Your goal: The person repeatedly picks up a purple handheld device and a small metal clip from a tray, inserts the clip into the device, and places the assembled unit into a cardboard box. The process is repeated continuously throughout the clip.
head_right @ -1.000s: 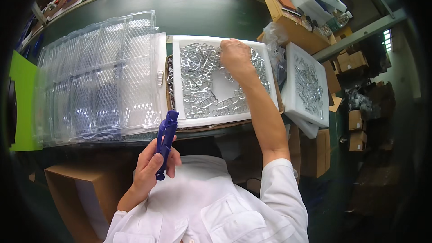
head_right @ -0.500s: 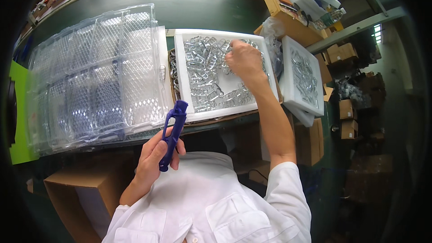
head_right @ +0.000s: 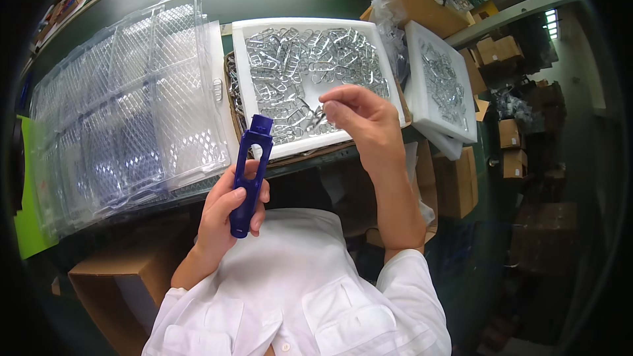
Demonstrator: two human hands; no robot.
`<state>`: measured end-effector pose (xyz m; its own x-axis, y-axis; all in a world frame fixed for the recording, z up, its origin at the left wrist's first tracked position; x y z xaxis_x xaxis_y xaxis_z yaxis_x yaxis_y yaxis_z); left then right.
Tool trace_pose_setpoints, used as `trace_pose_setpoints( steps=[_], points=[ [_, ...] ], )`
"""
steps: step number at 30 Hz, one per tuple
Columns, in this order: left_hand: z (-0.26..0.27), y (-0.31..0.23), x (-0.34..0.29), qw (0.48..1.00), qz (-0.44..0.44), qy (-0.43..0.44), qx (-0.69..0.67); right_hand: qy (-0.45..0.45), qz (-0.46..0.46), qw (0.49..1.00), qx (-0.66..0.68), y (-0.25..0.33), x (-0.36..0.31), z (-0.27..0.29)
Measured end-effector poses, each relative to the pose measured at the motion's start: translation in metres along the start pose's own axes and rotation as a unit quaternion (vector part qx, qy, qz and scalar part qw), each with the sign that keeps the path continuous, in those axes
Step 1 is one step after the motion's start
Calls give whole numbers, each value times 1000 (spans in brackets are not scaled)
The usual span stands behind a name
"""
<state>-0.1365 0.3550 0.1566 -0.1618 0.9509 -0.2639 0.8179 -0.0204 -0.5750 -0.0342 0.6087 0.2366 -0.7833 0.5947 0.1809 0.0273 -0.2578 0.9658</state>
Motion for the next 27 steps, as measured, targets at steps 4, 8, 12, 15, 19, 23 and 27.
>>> trace_pose_setpoints(
  steps=[4,8,12,15,19,23,27],
  points=[
    [-11,8,8,997,-4,-41,59,29,101,989,105,23,-35,-13],
    [-20,16,10,994,14,-59,93,82,196,973,-96,30,-47,-27],
    [-25,23,13,989,-4,-61,138,61,223,941,-247,22,-52,-37],
    [-28,25,13,986,-9,-67,156,47,238,932,-269,14,-55,-40],
    [-29,30,15,982,-13,-73,173,32,260,920,-290,1,-62,-41],
    [-29,34,15,978,-17,-89,189,21,295,887,-355,2,-67,-46],
    [-26,36,15,973,-20,-102,204,51,318,878,-354,-3,-68,-47]
  ],
)
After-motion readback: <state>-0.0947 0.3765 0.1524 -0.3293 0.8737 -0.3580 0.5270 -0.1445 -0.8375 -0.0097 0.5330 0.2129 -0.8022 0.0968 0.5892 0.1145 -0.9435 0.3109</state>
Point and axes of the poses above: each hand's wrist, its own x-axis towards the middle knuckle, its own z-axis out of the back of the hand, y = z × x, the point moved 1 cm from there along x, towards the middle knuckle, and after that the axes turned 10 degrees about z, right-handed, at the moved point
